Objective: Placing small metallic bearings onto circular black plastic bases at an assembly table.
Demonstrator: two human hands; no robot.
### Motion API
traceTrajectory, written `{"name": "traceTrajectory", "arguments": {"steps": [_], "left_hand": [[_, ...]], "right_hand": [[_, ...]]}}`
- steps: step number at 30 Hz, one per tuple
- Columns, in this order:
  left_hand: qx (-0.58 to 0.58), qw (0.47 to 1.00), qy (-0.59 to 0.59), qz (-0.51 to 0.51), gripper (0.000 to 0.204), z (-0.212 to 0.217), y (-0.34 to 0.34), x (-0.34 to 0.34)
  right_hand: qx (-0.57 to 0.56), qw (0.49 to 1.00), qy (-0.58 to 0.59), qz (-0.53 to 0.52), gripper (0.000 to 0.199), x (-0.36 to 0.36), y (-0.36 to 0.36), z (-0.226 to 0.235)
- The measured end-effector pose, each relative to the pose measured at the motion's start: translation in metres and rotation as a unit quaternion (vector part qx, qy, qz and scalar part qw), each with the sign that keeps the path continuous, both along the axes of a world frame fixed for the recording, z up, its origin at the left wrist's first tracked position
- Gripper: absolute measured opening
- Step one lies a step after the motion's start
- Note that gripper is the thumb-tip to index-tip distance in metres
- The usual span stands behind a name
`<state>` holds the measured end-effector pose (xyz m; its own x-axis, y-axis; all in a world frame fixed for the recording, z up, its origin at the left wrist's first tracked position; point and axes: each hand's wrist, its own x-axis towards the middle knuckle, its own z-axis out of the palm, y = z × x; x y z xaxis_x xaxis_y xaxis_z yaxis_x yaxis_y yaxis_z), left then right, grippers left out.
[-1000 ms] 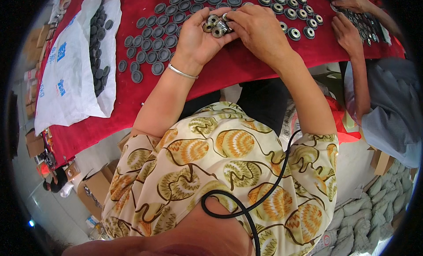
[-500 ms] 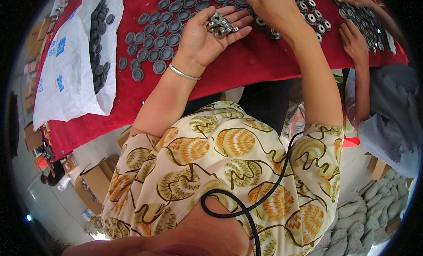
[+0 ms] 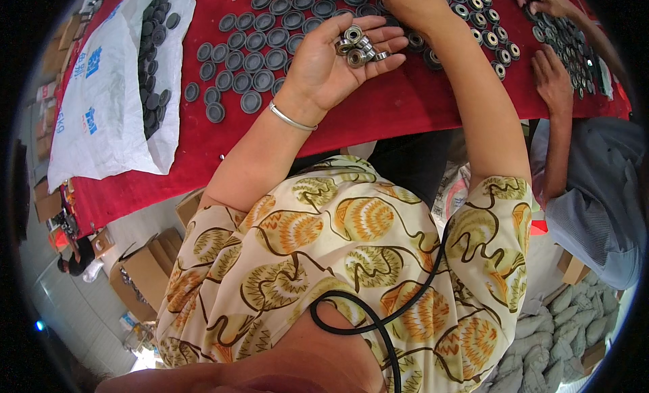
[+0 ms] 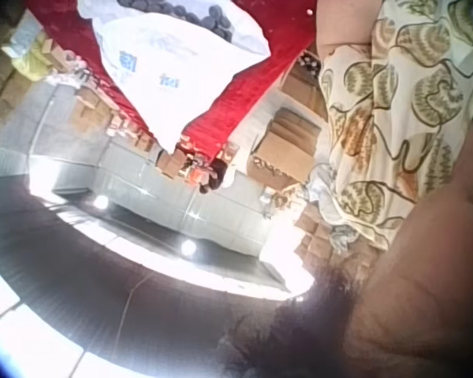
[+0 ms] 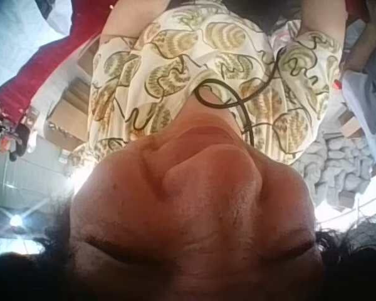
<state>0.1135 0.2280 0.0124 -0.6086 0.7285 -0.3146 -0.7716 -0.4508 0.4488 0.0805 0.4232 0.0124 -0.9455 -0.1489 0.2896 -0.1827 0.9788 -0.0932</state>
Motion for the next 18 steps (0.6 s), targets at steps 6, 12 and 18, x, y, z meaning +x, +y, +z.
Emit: {"name": "traceTrajectory", "arguments": {"steps": [6,12,18], "left_hand": [[-0.014,1.000,0.002,0.005,0.050,0.001,0.002,0.001],[-0.002,1.000,0.000,-0.004,0.050,-0.004,0.000,-0.002],[-0.005,1.000,0.000,0.006,0.050,-0.004,0.002,0.000]], "right_hand": [[0.089,0.991,-0.096,-0.035,0.016,-0.009,-0.004,0.006],[-0.054,0.998,-0.006,0.010,0.020,0.007,0.003,0.012],[0.003,1.000,0.026,-0.006,0.032,0.032,-0.001,0.002]]}}
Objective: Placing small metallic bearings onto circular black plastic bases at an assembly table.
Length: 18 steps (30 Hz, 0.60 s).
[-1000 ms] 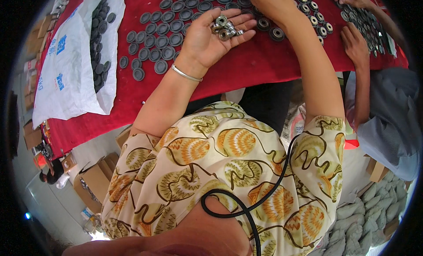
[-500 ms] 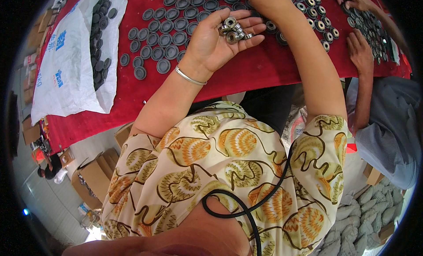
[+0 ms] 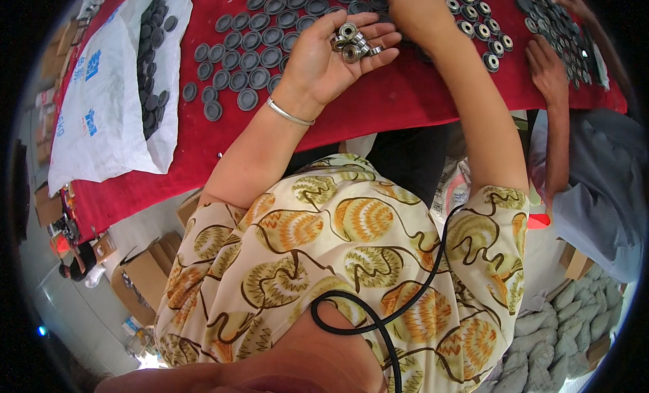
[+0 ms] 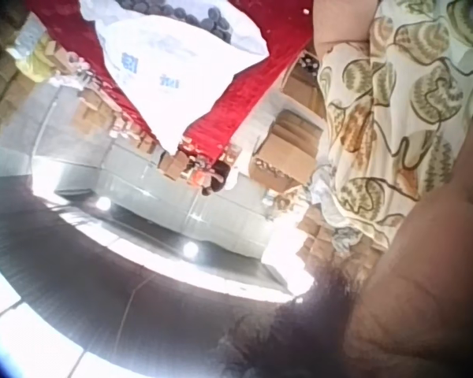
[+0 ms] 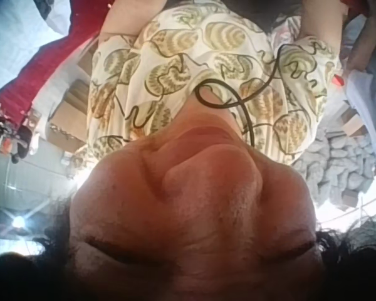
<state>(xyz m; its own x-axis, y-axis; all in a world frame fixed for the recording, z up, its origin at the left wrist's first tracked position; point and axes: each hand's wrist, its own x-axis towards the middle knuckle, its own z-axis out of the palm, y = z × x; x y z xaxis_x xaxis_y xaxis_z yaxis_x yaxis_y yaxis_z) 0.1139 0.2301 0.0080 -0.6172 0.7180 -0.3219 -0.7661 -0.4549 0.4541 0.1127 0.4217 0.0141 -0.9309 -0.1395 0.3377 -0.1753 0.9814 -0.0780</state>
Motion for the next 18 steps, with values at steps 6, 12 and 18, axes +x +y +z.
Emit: {"name": "traceTrajectory", "arguments": {"steps": [6,12,18], "left_hand": [[-0.008,1.000,0.002,0.013,0.049,-0.002,-0.001,-0.002],[-0.024,0.999,0.012,0.019,0.050,-0.005,-0.001,-0.006],[0.011,0.999,0.008,0.031,0.050,-0.002,-0.002,-0.010]], "right_hand": [[0.071,0.997,0.002,0.031,0.028,0.000,-0.006,0.003],[0.194,0.979,-0.055,0.026,0.020,-0.014,-0.009,0.000],[-0.045,0.997,0.055,0.038,0.025,0.005,0.005,0.012]]}}
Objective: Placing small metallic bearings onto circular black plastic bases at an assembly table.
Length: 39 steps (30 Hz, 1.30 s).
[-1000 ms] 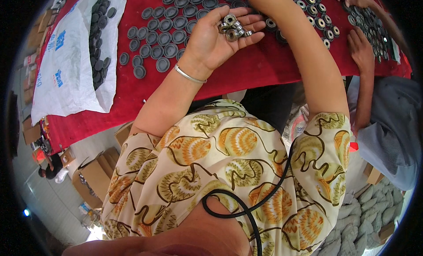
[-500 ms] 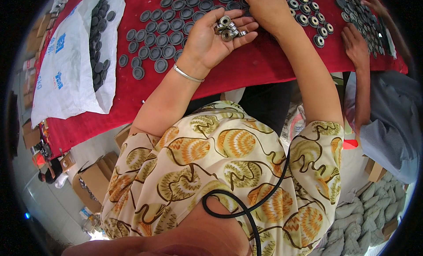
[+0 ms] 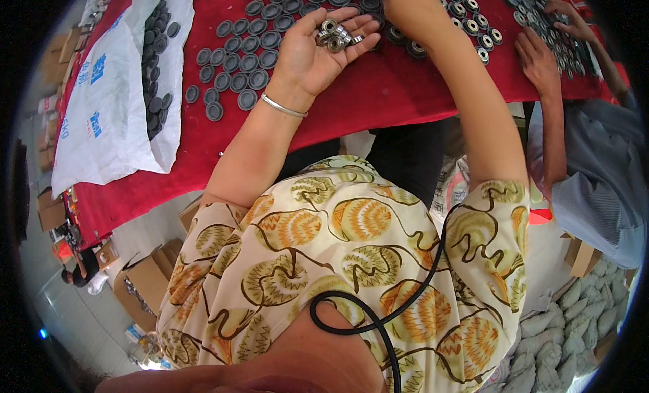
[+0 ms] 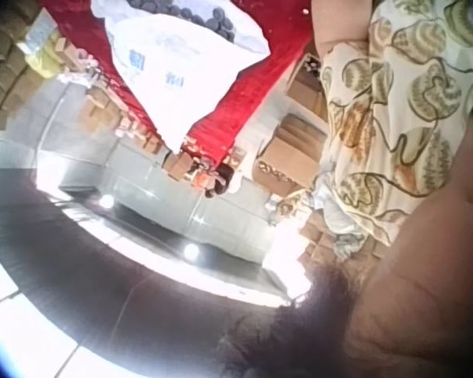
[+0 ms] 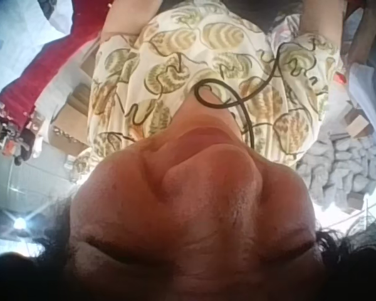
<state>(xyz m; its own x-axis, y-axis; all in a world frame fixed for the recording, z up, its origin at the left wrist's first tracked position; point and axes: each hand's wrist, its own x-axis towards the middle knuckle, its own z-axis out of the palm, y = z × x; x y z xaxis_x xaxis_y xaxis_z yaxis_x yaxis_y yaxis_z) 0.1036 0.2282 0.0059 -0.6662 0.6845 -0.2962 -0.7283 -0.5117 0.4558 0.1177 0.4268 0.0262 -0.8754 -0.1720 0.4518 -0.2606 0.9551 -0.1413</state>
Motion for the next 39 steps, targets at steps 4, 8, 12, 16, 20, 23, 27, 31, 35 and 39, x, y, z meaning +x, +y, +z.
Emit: {"name": "traceTrajectory", "arguments": {"steps": [4,8,12,16,20,23,27,31,35,39], "left_hand": [[0.040,0.999,-0.029,0.016,0.043,-0.006,0.001,0.001],[0.043,0.998,-0.047,0.011,0.037,-0.011,0.002,0.003],[0.102,0.993,-0.058,-0.012,0.048,-0.015,-0.001,-0.004],[0.106,0.992,-0.060,-0.012,0.048,-0.030,-0.002,-0.009],[0.272,0.951,-0.112,-0.094,0.046,-0.035,-0.008,-0.016],[0.252,0.956,-0.130,-0.073,0.044,-0.026,-0.008,-0.011],[0.018,0.997,-0.069,0.028,0.041,-0.014,0.000,0.004],[0.143,0.985,-0.087,-0.031,0.040,-0.018,-0.006,-0.003],[0.188,0.974,-0.110,-0.062,0.041,-0.028,-0.010,-0.007],[0.141,0.986,-0.074,-0.039,0.042,-0.023,-0.007,0.000]], "right_hand": [[-0.067,0.998,-0.016,-0.010,0.024,0.055,-0.017,-0.004],[-0.072,0.997,0.040,0.004,0.019,0.069,-0.036,-0.011],[-0.122,0.990,0.060,0.031,0.022,0.071,-0.041,-0.010],[-0.137,0.988,0.048,0.044,0.024,0.072,-0.044,-0.014],[-0.173,0.984,0.023,0.044,0.024,0.068,-0.039,-0.015],[-0.261,0.965,-0.013,0.014,0.026,0.061,-0.024,-0.007],[-0.204,0.976,-0.027,-0.066,0.022,0.034,-0.006,-0.003],[-0.142,0.989,-0.011,-0.043,0.020,0.013,-0.004,-0.015],[-0.125,0.990,-0.015,-0.064,0.021,0.013,-0.006,-0.022],[-0.108,0.992,0.003,-0.072,0.021,0.016,-0.006,-0.023]]}}
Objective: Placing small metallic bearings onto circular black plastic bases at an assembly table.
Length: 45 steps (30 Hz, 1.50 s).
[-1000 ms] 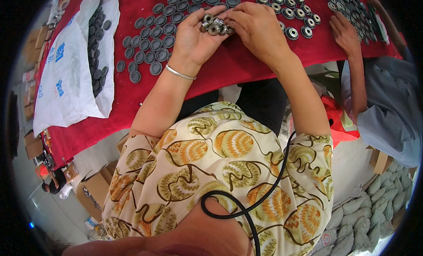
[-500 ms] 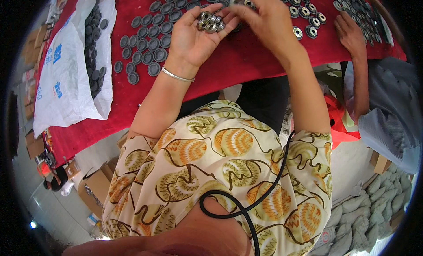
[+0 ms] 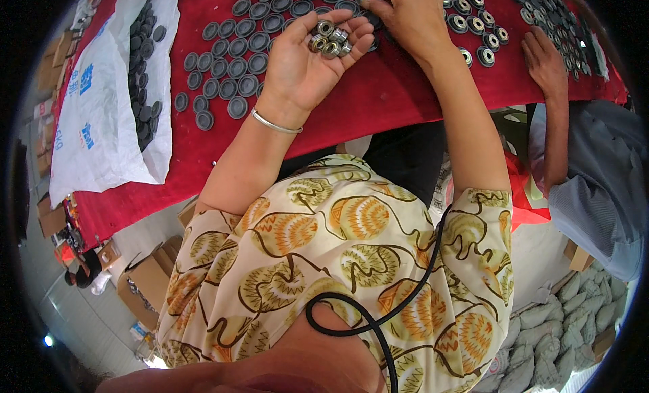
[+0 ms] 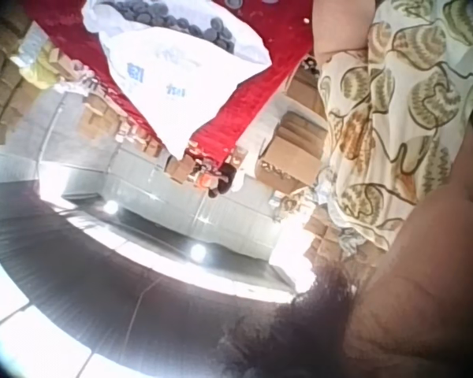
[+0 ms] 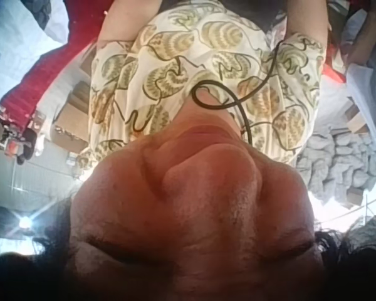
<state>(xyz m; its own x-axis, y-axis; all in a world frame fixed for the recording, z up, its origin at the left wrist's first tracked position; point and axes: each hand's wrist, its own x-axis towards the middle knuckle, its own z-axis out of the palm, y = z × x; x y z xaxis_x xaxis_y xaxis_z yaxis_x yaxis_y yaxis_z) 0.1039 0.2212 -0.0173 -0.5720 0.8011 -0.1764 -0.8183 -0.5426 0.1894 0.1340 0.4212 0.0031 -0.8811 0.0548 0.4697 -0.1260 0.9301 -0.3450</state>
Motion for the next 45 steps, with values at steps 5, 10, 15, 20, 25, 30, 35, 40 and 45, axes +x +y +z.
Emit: {"name": "traceTrajectory", "arguments": {"steps": [5,10,15,20,25,30,35,40,45], "left_hand": [[0.010,1.000,-0.010,-0.011,0.042,0.004,0.000,-0.001],[0.059,0.998,-0.013,-0.027,0.042,-0.004,-0.002,-0.002],[0.061,0.998,-0.012,-0.031,0.042,-0.004,-0.002,-0.002],[0.007,1.000,-0.007,-0.017,0.041,0.007,-0.001,0.000],[-0.147,0.987,0.045,0.044,0.040,0.022,0.003,0.008],[-0.154,0.985,0.048,0.062,0.041,0.024,0.004,0.007],[-0.133,0.987,0.020,0.087,0.037,0.022,0.002,0.001],[-0.124,0.985,0.030,0.118,0.043,0.021,0.000,-0.010],[-0.021,0.995,-0.002,0.097,0.049,0.004,0.004,-0.019]], "right_hand": [[-0.013,1.000,0.000,-0.005,0.021,-0.001,0.001,-0.003],[-0.015,1.000,0.001,-0.005,0.021,-0.003,0.002,-0.005],[0.006,1.000,0.012,0.004,0.021,-0.007,0.000,-0.005],[-0.002,1.000,0.003,-0.006,0.024,-0.004,0.000,0.000],[0.046,0.998,0.031,-0.003,0.027,0.011,-0.003,0.007],[0.111,0.993,-0.031,0.040,0.027,0.015,-0.006,0.002],[0.196,0.980,-0.011,0.027,0.039,0.015,0.001,-0.014],[0.097,0.994,-0.009,0.043,0.043,0.011,0.010,-0.017],[-0.075,0.994,0.048,0.061,0.031,0.029,-0.007,0.000]]}}
